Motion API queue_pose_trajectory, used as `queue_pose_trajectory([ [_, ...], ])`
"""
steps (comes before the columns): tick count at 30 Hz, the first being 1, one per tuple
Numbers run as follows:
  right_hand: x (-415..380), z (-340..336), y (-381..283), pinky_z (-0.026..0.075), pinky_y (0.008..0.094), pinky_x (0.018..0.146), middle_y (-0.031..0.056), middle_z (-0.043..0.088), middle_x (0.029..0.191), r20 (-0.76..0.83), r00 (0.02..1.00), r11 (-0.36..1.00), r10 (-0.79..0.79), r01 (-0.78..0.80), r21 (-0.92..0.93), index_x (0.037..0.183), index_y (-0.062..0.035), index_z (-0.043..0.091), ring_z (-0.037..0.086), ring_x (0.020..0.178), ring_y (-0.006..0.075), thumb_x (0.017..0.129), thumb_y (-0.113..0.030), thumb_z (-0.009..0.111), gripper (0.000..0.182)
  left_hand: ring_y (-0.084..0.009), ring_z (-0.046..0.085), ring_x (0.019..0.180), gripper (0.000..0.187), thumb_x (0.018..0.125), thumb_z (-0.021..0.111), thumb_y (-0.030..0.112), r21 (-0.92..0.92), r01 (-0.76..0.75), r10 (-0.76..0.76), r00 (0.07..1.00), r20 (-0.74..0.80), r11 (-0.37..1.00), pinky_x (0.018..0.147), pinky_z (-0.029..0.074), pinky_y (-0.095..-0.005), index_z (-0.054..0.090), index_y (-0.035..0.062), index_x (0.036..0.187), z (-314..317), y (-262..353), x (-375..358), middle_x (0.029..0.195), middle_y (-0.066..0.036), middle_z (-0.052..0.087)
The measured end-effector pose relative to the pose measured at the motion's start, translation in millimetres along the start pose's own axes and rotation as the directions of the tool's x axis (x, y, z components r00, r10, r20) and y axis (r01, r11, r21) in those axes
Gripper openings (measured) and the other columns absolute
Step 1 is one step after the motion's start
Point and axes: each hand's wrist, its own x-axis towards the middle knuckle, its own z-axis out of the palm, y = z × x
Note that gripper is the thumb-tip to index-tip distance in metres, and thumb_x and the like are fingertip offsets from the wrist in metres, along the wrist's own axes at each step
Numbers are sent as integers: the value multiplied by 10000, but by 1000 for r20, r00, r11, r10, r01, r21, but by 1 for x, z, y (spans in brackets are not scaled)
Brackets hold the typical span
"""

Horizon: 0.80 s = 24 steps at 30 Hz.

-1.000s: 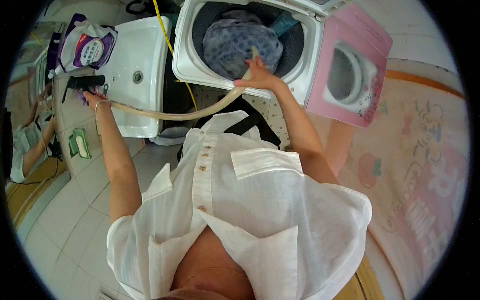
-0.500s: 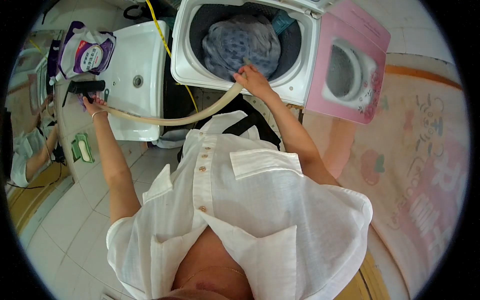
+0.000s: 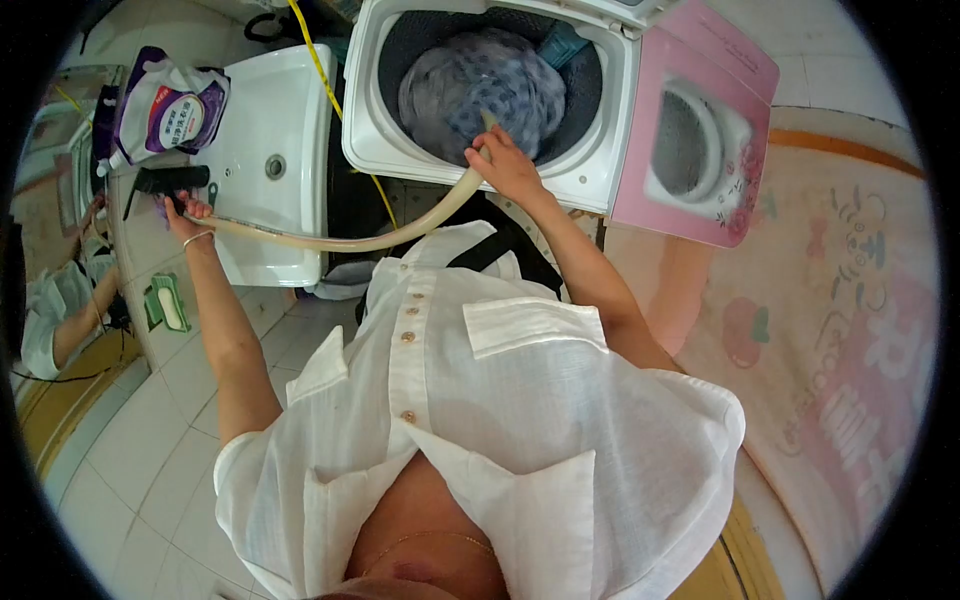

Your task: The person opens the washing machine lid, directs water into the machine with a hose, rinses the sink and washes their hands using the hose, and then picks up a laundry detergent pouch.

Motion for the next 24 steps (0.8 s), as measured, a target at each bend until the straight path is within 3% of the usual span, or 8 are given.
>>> queue_pose_trajectory([
  [4,-7,-14,-12,375,383,922,219,333,1346,4,999,999,40,-40,16,1080,-104,519,447,1152,354,845,-438,471,412,-112,301,436,402,808,522,527,14,5,-3,996,-92,1000,417,250,-238,528,130,744,7,3,0,523,23,348],
  [7,1,-1,-4,351,379,963,216,318,1367,-41,999,1000,-7,7,6,1089,-107,518,403,1202,365,844,-419,496,398,-123,333,449,444,781,518,575,98,-35,63,951,-301,995,442,285,-248,536,134,726,17,3,-5,542,24,416],
  [8,6,2,0,341,376,976,227,329,1359,4,998,997,70,-70,-19,1095,-108,524,396,1206,371,846,-414,497,396,-131,374,435,482,777,501,604,73,-18,32,980,-197,997,436,315,-255,552,127,731,-1,3,4,531,20,443],
  [9,2,4,6,341,377,972,234,341,1349,-49,999,1000,-14,13,-6,1102,-118,529,395,1208,369,848,-411,495,389,-135,393,416,537,768,473,642,76,-12,23,990,-141,997,419,325,-262,562,113,731,-6,1,5,499,20,426],
  [12,7,1,6,338,381,964,240,359,1329,27,999,1000,20,-19,-16,1086,-96,528,396,1201,367,866,-393,462,376,-145,385,436,686,741,332,755,-24,61,-62,997,-42,998,429,290,-276,544,103,771,-3,2,0,507,-2,415],
  [15,10,1,7,344,393,949,245,389,1295,64,998,999,-19,21,-34,1057,-62,520,395,1188,388,886,-367,434,360,-165,370,431,819,748,197,793,-18,35,-36,996,-86,999,437,314,-293,556,58,781,-1,1,-4,505,-18,416],
  [19,7,-6,-2,338,397,949,256,380,1297,124,991,999,-41,36,35,1034,-54,516,380,1195,399,901,-357,412,346,-165,375,454,850,745,143,798,-51,16,-20,997,-73,999,451,317,-296,551,53,790,2,2,-12,527,-25,425],
  [24,5,0,0,335,408,946,283,394,1264,26,996,996,-82,83,-38,1028,-53,511,355,1205,416,912,-360,399,347,-173,379,501,871,734,110,805,-48,-14,11,997,-73,999,481,321,-290,537,52,824,-5,-2,-12,586,-35,444],
])
